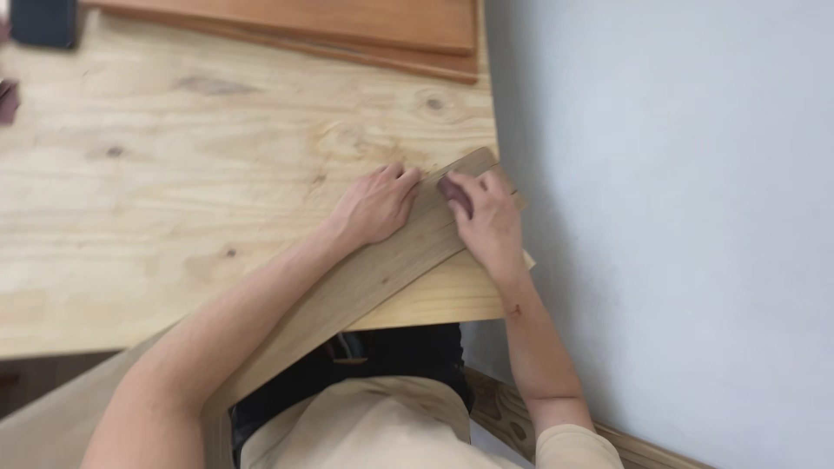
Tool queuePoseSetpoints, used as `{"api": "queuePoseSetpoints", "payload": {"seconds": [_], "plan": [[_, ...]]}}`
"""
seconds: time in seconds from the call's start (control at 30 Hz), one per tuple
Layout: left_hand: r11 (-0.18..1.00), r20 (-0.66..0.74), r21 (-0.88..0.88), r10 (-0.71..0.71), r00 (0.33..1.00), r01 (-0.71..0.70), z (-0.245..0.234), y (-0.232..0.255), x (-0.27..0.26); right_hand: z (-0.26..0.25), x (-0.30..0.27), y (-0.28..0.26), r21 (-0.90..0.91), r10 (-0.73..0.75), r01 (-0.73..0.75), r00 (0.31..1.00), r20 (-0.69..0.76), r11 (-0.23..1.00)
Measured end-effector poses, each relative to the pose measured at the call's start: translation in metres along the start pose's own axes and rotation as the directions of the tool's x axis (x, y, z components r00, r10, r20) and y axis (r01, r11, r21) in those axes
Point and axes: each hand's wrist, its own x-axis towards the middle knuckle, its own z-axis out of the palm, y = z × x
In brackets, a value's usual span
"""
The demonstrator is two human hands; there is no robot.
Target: The person sands the edge and surface of a wooden board by hand using a piece of sandpaper.
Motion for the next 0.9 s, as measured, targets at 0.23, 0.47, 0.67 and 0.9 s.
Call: {"api": "queuePoseSetpoints", "payload": {"seconds": [0.23, 0.47, 0.67, 0.9], "plan": [[0.999, 0.049, 0.029, -0.042, 0.998, 0.041, -0.006, 0.005, 0.006, -0.009, -0.029, 0.006, -0.070, 0.076, -0.065, 0.983, 0.166, 0.995], [0.995, 0.036, 0.059, -0.076, 0.996, 0.074, 0.000, 0.006, 0.008, 0.008, 0.012, -0.004, -0.025, 0.024, -0.022, 0.997, 0.079, 0.999], [0.996, -0.001, 0.052, -0.066, 0.998, 0.066, -0.005, 0.006, 0.009, -0.012, -0.036, -0.022, -0.042, 0.105, -0.099, 0.981, 0.164, 0.994], [0.998, -0.019, 0.034, -0.052, 0.998, 0.053, 0.003, 0.002, 0.007, 0.037, 0.046, 0.009, -0.019, -0.040, 0.040, 0.999, 0.031, 0.999]]}}
